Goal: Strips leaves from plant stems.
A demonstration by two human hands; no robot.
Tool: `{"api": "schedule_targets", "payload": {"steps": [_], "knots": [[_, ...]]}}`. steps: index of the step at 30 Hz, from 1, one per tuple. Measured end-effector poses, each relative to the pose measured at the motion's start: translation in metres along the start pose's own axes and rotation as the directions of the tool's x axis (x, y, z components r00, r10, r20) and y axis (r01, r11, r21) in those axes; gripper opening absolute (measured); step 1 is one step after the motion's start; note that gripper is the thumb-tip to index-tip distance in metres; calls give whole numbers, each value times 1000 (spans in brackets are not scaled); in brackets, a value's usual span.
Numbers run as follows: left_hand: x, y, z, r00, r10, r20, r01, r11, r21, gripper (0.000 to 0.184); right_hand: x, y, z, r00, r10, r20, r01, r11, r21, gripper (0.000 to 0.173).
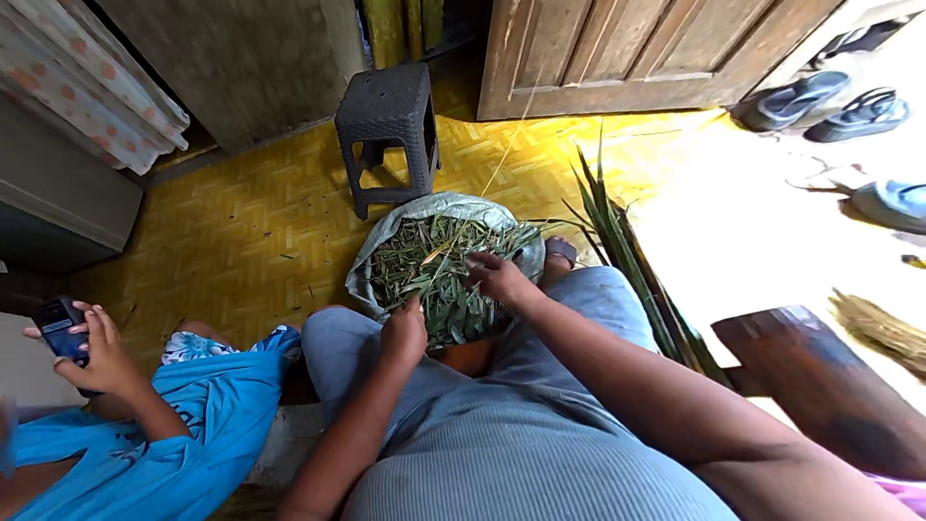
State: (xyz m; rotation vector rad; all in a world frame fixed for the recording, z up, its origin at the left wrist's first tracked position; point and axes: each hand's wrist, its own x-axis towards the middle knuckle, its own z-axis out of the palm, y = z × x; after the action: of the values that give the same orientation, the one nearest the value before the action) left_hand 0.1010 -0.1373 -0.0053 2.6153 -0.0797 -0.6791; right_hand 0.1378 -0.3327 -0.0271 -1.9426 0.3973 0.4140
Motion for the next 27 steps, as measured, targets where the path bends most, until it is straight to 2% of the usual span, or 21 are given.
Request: {"api": "schedule_targets", "payload": {"steps": [2, 3, 6, 9, 12, 17, 22, 24, 27], "knots": [[4, 0, 1, 1000, 27, 12, -26, 995, -96, 46, -6, -2, 12, 986, 73, 152, -126, 918, 376, 41], [5, -1, 1, 999, 34, 25, -31, 990, -136, 46, -5, -1, 15, 977, 83, 197, -170, 862, 477, 40], [8, -4, -1, 999, 14, 50, -3, 977, -214, 45, -3, 2, 17, 982, 96, 163, -174, 801, 573, 39], [9, -11, -2, 999, -16, 34, 24, 971, -240, 45, -10, 3, 18, 993, 13, 114, -73, 842, 535, 37], [10, -12, -1, 999, -10, 37, 19, 969, -246, 45, -19, 8, 28, 974, -23, 224, -86, 883, 462, 35], [10, -10, 5, 992, 64, 104, -28, 948, -317, 45, -16, 13, 29, 941, 1, 339, -202, 803, 560, 39], [9, -14, 3, 976, 55, 212, 38, 911, -410, 37, -9, 15, 17, 955, -23, 295, -171, 769, 615, 37], [9, -15, 3, 973, 21, 228, 76, 911, -406, 39, -11, 16, 17, 965, -49, 257, -102, 833, 544, 35], [9, -15, 2, 981, -12, 193, 80, 934, -349, 39, -23, 14, 21, 961, -99, 260, 34, 970, 242, 32]]}}
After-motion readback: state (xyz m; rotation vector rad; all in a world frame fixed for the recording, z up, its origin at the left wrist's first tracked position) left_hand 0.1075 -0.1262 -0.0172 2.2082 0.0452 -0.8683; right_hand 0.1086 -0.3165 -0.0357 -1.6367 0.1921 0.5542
